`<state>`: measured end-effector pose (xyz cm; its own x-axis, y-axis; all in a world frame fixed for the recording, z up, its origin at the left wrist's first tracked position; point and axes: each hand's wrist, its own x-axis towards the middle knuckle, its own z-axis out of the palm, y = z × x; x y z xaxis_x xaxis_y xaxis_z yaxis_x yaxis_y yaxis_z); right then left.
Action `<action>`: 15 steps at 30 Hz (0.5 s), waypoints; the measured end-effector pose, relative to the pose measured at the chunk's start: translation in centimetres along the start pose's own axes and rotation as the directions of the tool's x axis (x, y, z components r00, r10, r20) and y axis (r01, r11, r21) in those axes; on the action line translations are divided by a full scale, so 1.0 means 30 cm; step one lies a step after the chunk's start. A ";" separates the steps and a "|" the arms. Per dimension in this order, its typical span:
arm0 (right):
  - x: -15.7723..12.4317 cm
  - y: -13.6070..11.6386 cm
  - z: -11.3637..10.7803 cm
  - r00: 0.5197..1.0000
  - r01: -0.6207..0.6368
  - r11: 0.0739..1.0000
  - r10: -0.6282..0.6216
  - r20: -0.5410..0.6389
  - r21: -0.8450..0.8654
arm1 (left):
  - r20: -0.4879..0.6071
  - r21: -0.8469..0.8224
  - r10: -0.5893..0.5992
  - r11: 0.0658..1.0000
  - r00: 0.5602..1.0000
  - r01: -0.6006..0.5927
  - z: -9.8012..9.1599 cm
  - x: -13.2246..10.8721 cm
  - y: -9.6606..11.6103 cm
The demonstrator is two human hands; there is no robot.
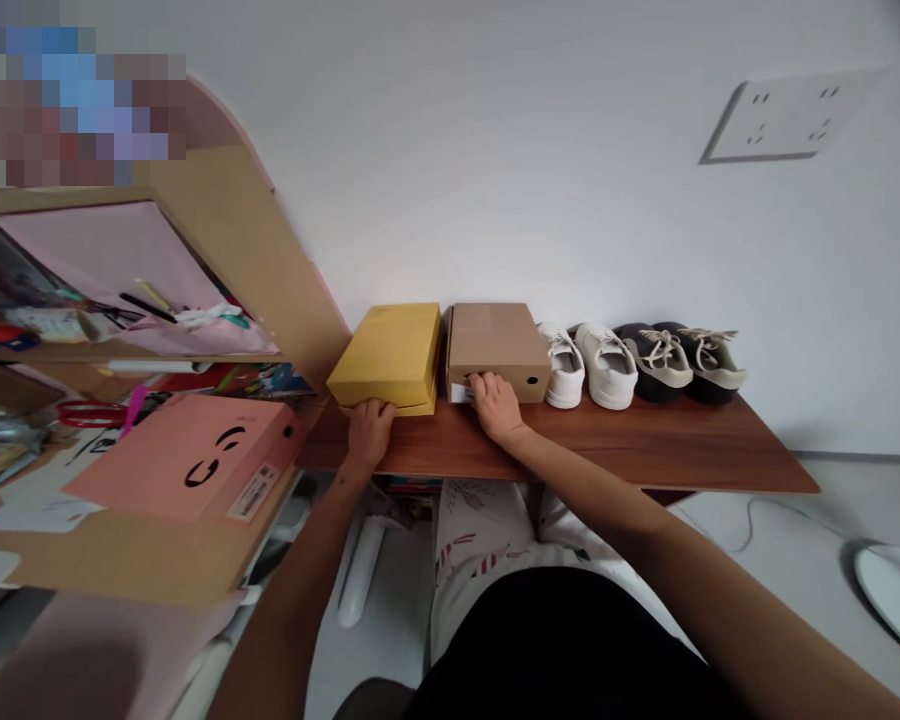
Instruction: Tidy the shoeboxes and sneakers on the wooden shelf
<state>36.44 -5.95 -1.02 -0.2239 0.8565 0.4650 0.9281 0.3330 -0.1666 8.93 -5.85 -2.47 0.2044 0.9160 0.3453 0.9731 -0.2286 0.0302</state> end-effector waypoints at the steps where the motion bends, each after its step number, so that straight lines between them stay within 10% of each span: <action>1: -0.003 -0.001 0.012 1.000 0.001 1.000 -0.001 0.012 0.003 | 0.009 -0.010 -0.003 1.000 1.000 0.003 0.006 0.000 -0.006; 9: -0.016 -0.017 0.061 0.998 -0.011 0.991 0.002 0.067 0.135 | -0.082 -0.258 -0.052 0.966 0.995 0.029 0.007 -0.014 -0.023; 15: -0.131 0.067 -0.032 0.994 0.026 0.967 0.003 -0.112 0.252 | -0.141 -0.264 -0.220 0.948 0.965 0.177 -0.063 -0.011 0.066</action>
<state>39.46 -9.04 -2.35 -0.1865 0.8080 0.5589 0.8172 0.4433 -0.3682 10.58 -7.23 -0.75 -0.0314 0.8877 0.4593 0.9305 -0.1417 0.3376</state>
